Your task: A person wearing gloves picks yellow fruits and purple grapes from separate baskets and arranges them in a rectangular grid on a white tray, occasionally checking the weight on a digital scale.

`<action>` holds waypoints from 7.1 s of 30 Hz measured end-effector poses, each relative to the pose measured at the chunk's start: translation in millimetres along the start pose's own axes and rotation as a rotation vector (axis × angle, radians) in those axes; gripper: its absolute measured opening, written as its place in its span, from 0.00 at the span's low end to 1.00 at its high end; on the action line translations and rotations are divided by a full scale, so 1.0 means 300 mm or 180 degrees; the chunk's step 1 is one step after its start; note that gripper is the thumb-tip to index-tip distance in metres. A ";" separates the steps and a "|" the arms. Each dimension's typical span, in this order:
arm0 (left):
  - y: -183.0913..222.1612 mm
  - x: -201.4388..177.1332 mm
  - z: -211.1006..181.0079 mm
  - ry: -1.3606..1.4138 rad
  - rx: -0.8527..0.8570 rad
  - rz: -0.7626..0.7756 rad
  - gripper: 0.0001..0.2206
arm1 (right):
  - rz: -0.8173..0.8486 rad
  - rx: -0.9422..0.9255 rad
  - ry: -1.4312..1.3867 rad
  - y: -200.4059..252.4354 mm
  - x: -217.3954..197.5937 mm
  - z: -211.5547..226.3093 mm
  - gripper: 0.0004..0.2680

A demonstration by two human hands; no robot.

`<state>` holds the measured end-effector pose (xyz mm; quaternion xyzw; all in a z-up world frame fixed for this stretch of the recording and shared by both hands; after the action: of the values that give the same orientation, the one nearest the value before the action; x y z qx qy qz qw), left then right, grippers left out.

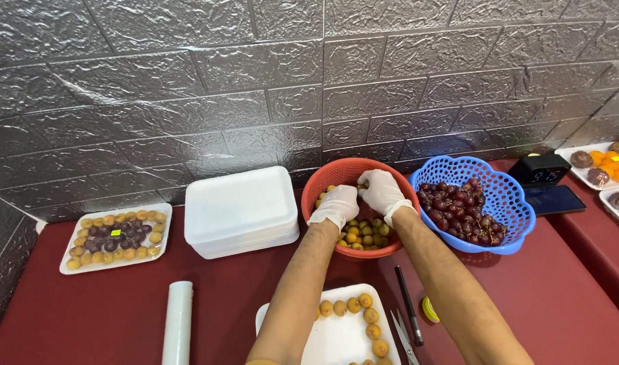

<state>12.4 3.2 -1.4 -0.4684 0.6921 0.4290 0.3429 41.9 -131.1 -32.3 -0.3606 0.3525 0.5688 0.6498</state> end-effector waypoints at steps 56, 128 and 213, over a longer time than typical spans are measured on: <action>-0.205 0.067 0.117 0.1690 0.0559 -0.1293 0.17 | -0.0581 -0.0460 -0.1351 0.065 -0.069 0.053 0.14; 0.850 0.320 0.689 0.0717 0.0174 -0.1814 0.12 | 0.0793 -0.0430 -0.1125 0.988 0.174 0.461 0.08; 0.162 -0.007 0.126 0.1070 0.1033 -0.1453 0.08 | -0.0539 0.0072 -0.0255 0.208 -0.077 0.028 0.09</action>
<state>-30.0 48.0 -1.4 -0.6150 0.6755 0.1419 0.3813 -22.0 -129.3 -12.3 -0.3587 0.3009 0.5218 0.7131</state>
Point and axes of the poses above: each hand's wrist, its own y-axis away from the middle knuckle, its own x-axis out of the palm, z = x × y, the point moved 2 cm from there along -y, towards the middle knuckle, and after that the axes turned 7 degrees about -z, right-handed, at the moved point
